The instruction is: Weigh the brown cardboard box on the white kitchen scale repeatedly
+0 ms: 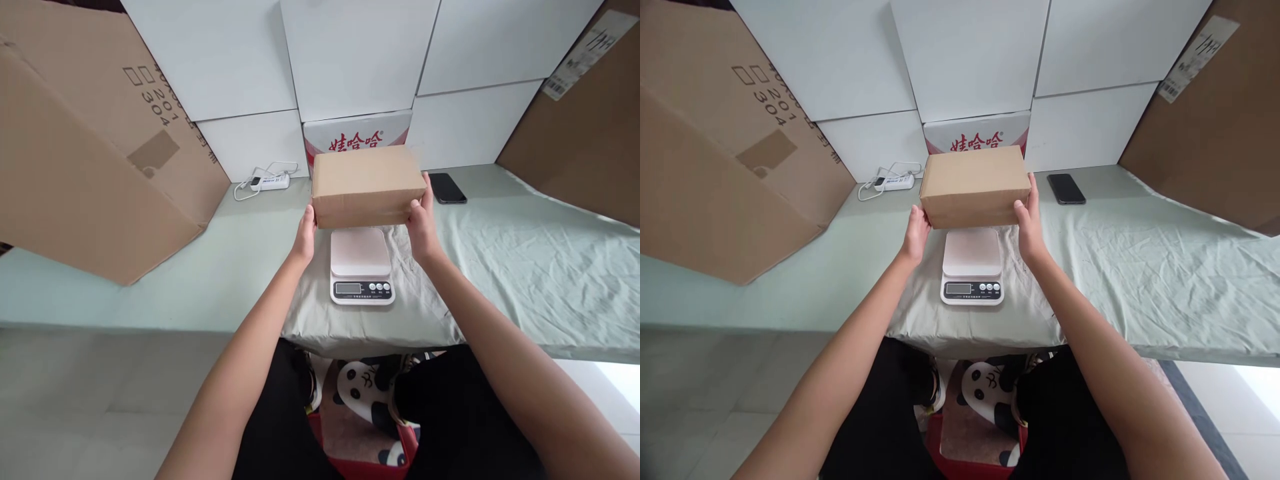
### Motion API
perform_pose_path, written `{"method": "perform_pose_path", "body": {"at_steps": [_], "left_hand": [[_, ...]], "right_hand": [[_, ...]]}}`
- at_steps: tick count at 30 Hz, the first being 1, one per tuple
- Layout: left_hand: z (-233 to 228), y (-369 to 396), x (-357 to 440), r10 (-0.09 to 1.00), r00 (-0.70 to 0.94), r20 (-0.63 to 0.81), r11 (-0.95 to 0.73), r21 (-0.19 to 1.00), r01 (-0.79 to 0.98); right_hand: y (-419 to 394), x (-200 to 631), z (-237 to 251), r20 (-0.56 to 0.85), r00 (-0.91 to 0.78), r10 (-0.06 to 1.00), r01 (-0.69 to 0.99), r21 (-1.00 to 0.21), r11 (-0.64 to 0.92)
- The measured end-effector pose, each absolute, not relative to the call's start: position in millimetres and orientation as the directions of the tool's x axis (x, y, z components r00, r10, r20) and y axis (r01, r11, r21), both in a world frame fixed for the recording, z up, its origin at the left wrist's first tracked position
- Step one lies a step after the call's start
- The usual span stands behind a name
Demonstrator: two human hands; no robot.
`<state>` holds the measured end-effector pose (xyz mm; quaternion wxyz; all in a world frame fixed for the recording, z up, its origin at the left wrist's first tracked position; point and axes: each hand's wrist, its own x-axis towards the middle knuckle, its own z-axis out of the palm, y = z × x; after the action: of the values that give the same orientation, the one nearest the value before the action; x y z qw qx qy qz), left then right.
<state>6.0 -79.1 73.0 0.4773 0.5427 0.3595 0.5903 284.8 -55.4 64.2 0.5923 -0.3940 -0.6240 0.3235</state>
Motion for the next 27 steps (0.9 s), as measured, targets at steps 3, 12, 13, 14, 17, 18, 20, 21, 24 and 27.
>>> {"method": "perform_pose_path", "body": {"at_steps": [3,12,13,14,17,18,20,21,24,27], "left_hand": [[72.7,-100.5,4.2,0.963,0.047,0.266,-0.258,0.957,-0.135],[76.2,-147.7,-3.6,0.962,0.057,0.266,-0.261,0.962,-0.084],[76.0,-152.3,-3.5,0.963,0.057,0.263,-0.258,0.963,-0.083],[75.5,-157.1,-3.3,0.964,0.059,0.258,-0.253,0.964,-0.081],[74.0,-171.4,-2.3,0.966,0.075,0.246,-0.240,0.967,-0.083],[73.9,-175.9,-1.8,0.966,0.083,0.247,-0.240,0.967,-0.084],[74.1,-183.3,-0.6,0.964,0.097,0.248,-0.241,0.967,-0.084],[74.1,-185.9,0.0,0.964,0.100,0.246,-0.239,0.968,-0.081],[72.8,-187.9,0.9,0.969,0.101,0.226,-0.220,0.973,-0.071],[69.3,-185.1,-0.6,0.974,0.096,0.206,-0.200,0.978,-0.062]], "right_hand": [[-77.3,284.3,63.0,0.457,0.034,0.889,0.085,-0.888,0.453],[-123.3,282.8,50.9,0.380,-0.007,0.925,0.057,-0.923,0.380],[-128.8,284.4,50.5,0.383,-0.009,0.924,0.068,-0.921,0.382],[-134.4,286.0,50.1,0.388,-0.006,0.922,0.080,-0.919,0.387],[-151.0,289.9,49.8,0.413,0.007,0.911,0.102,-0.906,0.411],[-155.7,290.8,49.9,0.424,0.013,0.906,0.102,-0.902,0.420],[-162.8,292.0,50.0,0.438,0.029,0.899,0.099,-0.896,0.433],[-165.0,292.4,49.8,0.441,0.039,0.897,0.102,-0.895,0.435],[-166.8,293.1,47.7,0.438,0.060,0.897,0.121,-0.895,0.429],[-165.8,293.1,44.2,0.435,0.072,0.897,0.114,-0.897,0.426]]}}
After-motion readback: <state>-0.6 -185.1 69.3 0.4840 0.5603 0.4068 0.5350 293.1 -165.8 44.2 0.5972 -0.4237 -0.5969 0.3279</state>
